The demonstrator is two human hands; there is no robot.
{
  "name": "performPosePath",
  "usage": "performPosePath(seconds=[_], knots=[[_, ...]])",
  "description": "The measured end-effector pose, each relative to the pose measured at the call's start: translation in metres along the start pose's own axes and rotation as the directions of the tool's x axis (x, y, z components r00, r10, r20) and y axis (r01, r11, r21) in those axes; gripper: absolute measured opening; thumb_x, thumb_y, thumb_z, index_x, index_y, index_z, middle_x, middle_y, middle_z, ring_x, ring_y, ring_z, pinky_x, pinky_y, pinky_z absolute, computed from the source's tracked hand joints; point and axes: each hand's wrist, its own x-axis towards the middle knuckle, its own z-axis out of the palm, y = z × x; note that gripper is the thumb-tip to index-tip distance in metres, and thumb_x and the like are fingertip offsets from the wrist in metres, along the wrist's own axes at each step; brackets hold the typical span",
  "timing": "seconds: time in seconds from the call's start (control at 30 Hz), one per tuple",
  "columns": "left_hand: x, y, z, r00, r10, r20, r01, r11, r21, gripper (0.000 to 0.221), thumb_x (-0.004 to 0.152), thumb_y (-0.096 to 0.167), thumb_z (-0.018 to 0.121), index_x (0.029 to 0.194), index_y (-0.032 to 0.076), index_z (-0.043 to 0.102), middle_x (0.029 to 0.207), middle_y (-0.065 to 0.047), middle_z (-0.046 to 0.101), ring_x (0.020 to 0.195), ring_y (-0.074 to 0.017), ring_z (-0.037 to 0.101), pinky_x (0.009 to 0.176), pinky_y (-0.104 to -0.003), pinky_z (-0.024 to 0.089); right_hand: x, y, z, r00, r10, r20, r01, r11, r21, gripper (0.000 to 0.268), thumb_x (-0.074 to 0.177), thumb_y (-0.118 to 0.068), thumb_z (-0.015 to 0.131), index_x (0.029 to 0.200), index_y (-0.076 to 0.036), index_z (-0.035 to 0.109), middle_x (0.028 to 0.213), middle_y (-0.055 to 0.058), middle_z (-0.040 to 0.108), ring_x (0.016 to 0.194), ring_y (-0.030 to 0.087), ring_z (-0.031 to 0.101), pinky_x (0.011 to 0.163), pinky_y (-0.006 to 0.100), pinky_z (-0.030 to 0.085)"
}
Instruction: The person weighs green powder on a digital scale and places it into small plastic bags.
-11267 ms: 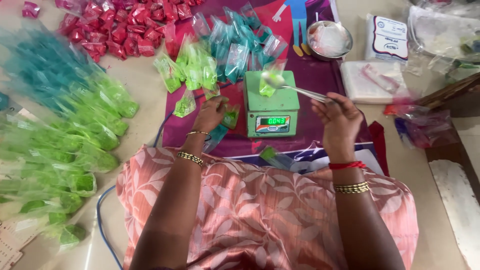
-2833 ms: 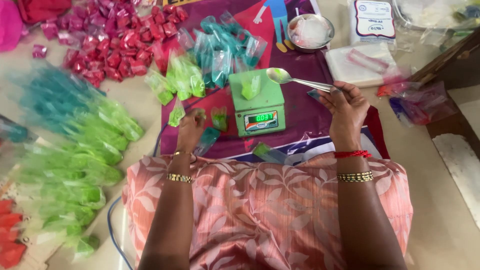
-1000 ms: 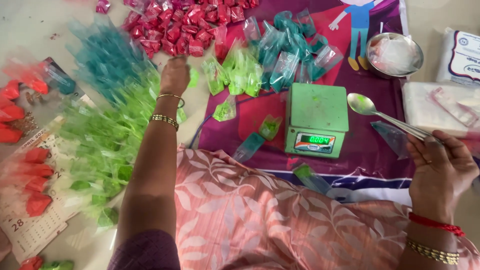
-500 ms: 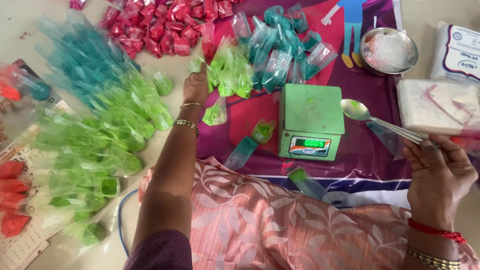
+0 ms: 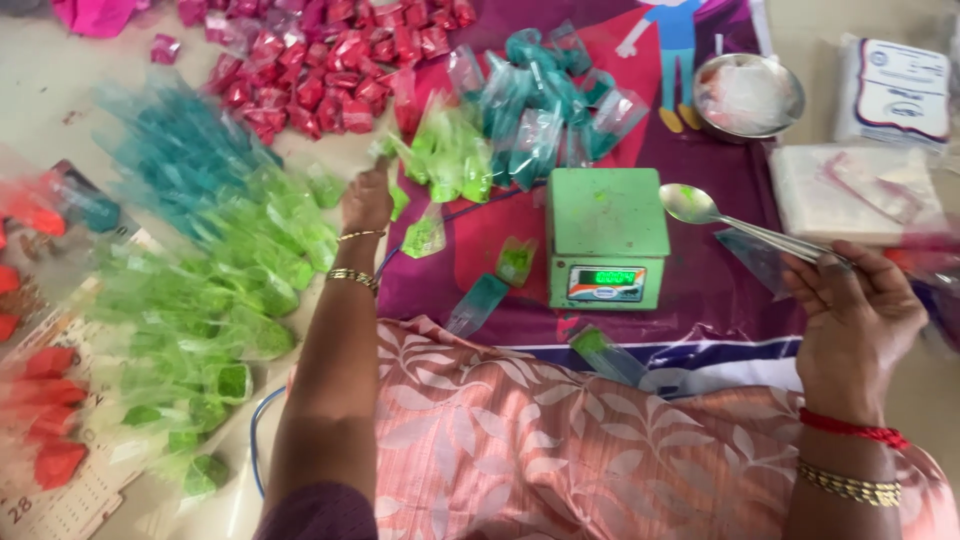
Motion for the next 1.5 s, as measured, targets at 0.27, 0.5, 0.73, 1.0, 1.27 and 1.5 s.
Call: performPosePath(seconds=[0.27, 0.5, 0.73, 1.0, 1.27, 1.5], knots=[[-0.002, 0.163, -0.053, 0.932, 0.35, -0.092, -0.358, 0.93, -0.086, 0.053, 0.099, 0.002, 0.046, 0.15, 0.016, 0.049, 0.096, -0.027, 0.071, 0.086, -0.0463, 0.07, 0.072, -0.058, 0.055, 0.0, -0.012, 0.003, 1.0, -0.009, -0.029, 0.012, 0.995, 0.097, 0.011, 0.109, 0.004, 0.065, 0.121, 0.005, 0.063, 0.109, 0.014, 0.072, 0.099, 0.027, 0.077, 0.087, 0.033, 0.066], [-0.024, 0.284, 0.016, 0.764, 0.638, -0.097, -0.641, 0.732, -0.23, 0.048, 0.092, -0.001, 0.05, 0.138, 0.01, 0.053, 0.099, -0.026, 0.071, 0.089, -0.0471, 0.069, 0.073, -0.057, 0.055, 0.0, -0.024, -0.008, 0.997, -0.015, -0.077, 0.029, 0.983, 0.183, 0.011, 0.105, 0.004, 0.066, 0.116, 0.005, 0.063, 0.105, 0.013, 0.071, 0.097, 0.027, 0.078, 0.084, 0.032, 0.066], [-0.069, 0.304, -0.039, 0.768, 0.641, 0.012, -0.615, 0.742, -0.265, 0.04, 0.095, 0.014, 0.064, 0.132, 0.006, 0.051, 0.104, -0.022, 0.072, 0.098, -0.0437, 0.069, 0.076, -0.056, 0.055, 0.002, -0.033, -0.01, 0.996, -0.017, -0.085, 0.035, 0.976, 0.213, 0.01, 0.105, 0.003, 0.065, 0.115, 0.005, 0.063, 0.105, 0.014, 0.071, 0.096, 0.027, 0.078, 0.083, 0.031, 0.066], [-0.06, 0.129, -0.025, 0.971, 0.229, -0.066, -0.237, 0.956, -0.173, 0.018, 0.094, 0.007, 0.057, 0.108, 0.006, 0.068, 0.106, -0.025, 0.071, 0.098, -0.0459, 0.069, 0.083, -0.057, 0.055, 0.0, -0.019, -0.006, 0.999, -0.012, -0.033, 0.019, 0.981, 0.195, 0.012, 0.107, 0.005, 0.066, 0.119, 0.005, 0.064, 0.106, 0.013, 0.071, 0.097, 0.026, 0.078, 0.084, 0.032, 0.066], [-0.054, 0.037, 0.072, 0.989, 0.123, -0.079, -0.124, 0.992, -0.004, 0.014, 0.09, 0.011, 0.061, 0.1, 0.004, 0.067, 0.106, -0.022, 0.072, 0.097, -0.0422, 0.071, 0.08, -0.054, 0.057, 0.003, -0.006, -0.004, 1.0, -0.004, -0.002, 0.004, 0.994, 0.107, 0.012, 0.109, 0.007, 0.064, 0.121, 0.006, 0.064, 0.109, 0.014, 0.071, 0.099, 0.026, 0.078, 0.086, 0.033, 0.066], [-0.083, 0.088, 0.004, 0.935, 0.173, 0.311, -0.222, 0.966, 0.133, 0.042, 0.071, 0.046, 0.083, 0.098, 0.015, 0.076, 0.129, -0.006, 0.065, 0.122, -0.0359, 0.06, 0.089, -0.056, 0.053, 0.002, -0.014, -0.005, 1.0, -0.012, -0.021, 0.014, 0.996, 0.087, 0.011, 0.11, 0.006, 0.064, 0.121, 0.005, 0.063, 0.109, 0.014, 0.071, 0.099, 0.028, 0.078, 0.087, 0.034, 0.067]])
